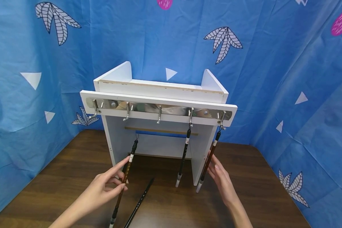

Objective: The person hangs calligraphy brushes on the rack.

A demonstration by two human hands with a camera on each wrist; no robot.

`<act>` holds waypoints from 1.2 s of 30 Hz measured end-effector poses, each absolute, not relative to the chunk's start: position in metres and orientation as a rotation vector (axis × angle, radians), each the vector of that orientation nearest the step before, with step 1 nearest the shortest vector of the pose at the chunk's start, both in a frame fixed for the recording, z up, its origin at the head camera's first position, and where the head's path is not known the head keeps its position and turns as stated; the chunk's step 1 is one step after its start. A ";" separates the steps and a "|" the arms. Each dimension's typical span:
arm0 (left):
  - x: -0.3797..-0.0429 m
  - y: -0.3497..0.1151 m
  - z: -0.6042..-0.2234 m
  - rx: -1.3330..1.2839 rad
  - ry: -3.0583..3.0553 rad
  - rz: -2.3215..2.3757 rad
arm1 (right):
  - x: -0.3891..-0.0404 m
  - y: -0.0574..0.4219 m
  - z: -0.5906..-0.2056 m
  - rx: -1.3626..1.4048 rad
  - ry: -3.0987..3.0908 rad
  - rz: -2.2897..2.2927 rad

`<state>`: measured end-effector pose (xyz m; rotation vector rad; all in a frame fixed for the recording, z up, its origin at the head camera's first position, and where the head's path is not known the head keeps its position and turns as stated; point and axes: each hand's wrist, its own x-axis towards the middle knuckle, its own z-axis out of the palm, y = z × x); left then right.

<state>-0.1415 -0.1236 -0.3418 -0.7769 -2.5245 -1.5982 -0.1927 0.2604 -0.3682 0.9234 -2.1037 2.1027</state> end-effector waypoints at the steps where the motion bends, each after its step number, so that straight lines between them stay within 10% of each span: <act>1: -0.141 -0.124 -0.341 -0.778 -2.523 -1.592 | -0.193 0.260 -0.368 0.934 -2.094 2.100; 36: -0.127 -0.129 -0.324 -0.794 -2.465 -1.600 | -0.194 0.260 -0.370 1.010 -2.042 2.123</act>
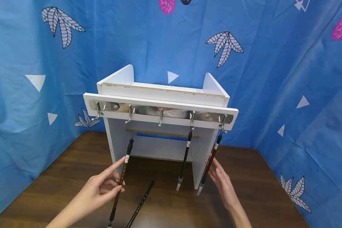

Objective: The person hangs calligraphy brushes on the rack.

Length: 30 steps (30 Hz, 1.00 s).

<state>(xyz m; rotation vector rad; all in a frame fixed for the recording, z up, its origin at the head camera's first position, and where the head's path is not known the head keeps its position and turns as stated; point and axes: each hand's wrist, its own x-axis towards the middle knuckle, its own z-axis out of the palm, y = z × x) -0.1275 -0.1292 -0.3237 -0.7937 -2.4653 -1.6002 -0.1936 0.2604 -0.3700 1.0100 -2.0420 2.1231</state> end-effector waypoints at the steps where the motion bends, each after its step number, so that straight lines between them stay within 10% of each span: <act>1: -0.127 -0.129 -0.323 -0.795 -2.466 -1.601 | -0.193 0.261 -0.371 1.009 -2.047 2.121; 30: -0.125 -0.131 -0.314 -0.853 -2.348 -1.541 | -0.194 0.263 -0.372 0.965 -2.090 2.117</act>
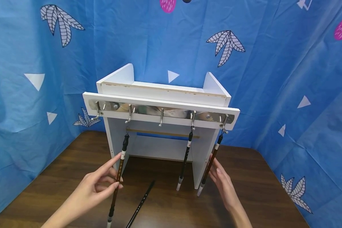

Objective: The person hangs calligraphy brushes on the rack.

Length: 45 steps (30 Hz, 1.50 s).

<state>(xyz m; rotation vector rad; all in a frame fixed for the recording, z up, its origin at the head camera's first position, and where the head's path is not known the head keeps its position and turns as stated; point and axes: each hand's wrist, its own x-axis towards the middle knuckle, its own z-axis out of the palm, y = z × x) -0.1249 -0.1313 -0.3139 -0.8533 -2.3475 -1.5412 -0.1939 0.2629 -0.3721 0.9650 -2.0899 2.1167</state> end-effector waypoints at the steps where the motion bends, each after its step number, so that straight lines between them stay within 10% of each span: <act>1: -0.125 -0.131 -0.313 -0.855 -2.346 -1.538 | -0.194 0.263 -0.372 0.968 -2.090 2.117; 45: -0.132 -0.131 -0.313 -0.891 -2.284 -1.517 | -0.193 0.262 -0.374 1.008 -2.086 2.098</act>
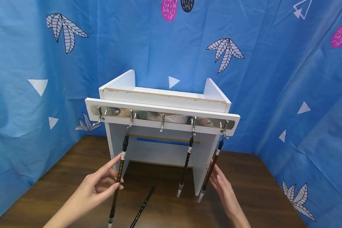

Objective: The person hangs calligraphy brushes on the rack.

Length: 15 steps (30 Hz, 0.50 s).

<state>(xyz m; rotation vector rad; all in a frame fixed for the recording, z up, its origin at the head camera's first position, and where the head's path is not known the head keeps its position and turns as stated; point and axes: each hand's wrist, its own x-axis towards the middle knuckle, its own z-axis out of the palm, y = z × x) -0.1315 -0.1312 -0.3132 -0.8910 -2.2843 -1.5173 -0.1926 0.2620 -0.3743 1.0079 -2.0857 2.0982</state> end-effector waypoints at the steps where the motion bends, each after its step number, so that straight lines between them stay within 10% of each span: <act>1: -0.132 -0.131 -0.313 -0.889 -2.285 -1.517 | -0.193 0.262 -0.374 1.012 -2.084 2.097; 15: -0.133 -0.131 -0.312 -0.854 -2.314 -1.515 | -0.193 0.263 -0.374 0.988 -2.114 2.078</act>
